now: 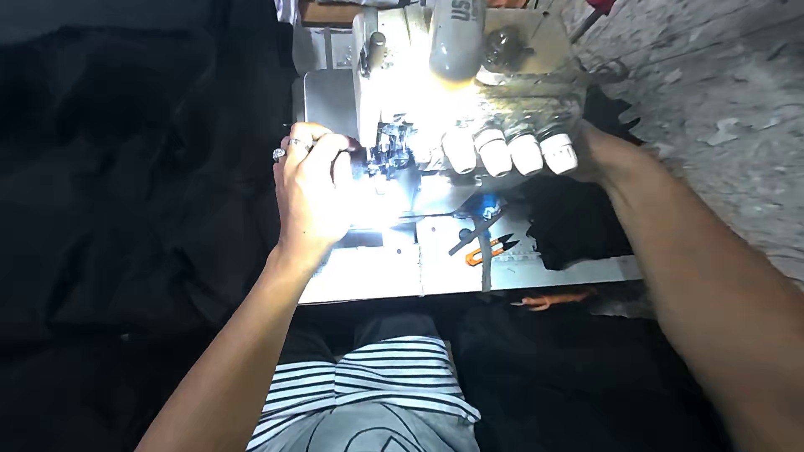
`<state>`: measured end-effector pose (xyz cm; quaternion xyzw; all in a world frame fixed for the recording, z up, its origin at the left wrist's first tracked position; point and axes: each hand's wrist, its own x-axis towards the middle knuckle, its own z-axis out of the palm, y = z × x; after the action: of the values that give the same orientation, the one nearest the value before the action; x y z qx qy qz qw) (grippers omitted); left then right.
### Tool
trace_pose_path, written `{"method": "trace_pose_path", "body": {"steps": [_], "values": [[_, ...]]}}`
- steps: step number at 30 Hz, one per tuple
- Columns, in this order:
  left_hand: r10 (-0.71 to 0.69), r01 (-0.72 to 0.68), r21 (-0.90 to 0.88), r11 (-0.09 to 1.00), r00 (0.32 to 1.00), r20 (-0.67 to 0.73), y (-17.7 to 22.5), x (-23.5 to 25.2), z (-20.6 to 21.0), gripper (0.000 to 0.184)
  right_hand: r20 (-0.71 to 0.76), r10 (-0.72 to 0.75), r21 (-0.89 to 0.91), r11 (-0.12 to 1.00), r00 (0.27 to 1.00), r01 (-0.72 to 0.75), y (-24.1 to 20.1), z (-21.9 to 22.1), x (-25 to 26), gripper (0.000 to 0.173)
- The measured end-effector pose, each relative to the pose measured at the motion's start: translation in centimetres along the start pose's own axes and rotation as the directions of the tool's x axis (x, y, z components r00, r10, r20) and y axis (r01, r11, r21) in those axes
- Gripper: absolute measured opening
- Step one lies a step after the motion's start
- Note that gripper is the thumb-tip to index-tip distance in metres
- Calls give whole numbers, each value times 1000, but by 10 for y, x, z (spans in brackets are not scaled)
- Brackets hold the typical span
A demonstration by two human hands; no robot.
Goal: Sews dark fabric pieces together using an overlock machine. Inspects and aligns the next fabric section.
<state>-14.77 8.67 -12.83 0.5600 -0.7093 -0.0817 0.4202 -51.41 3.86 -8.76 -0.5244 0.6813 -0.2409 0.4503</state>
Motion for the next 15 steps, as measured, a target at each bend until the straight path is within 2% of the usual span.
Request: {"method": "trace_pose_path", "body": {"steps": [4,7,11,15], "values": [[-8,8,-15,1000,1000,-12,0,-2,1,23,12,-61,-163,985,998,62,-10,1,-8,19],[-2,-1,-57,998,999,-50,-4,-2,2,22,45,-42,-181,982,998,49,-14,-3,-6,19],[-42,40,-64,997,999,-28,-3,-2,2,21,22,132,-126,984,991,-128,-32,-1,-7,21],[-36,35,-61,998,999,-20,-5,-3,2,23,-26,258,-90,962,966,-259,-36,-1,-2,30]]}}
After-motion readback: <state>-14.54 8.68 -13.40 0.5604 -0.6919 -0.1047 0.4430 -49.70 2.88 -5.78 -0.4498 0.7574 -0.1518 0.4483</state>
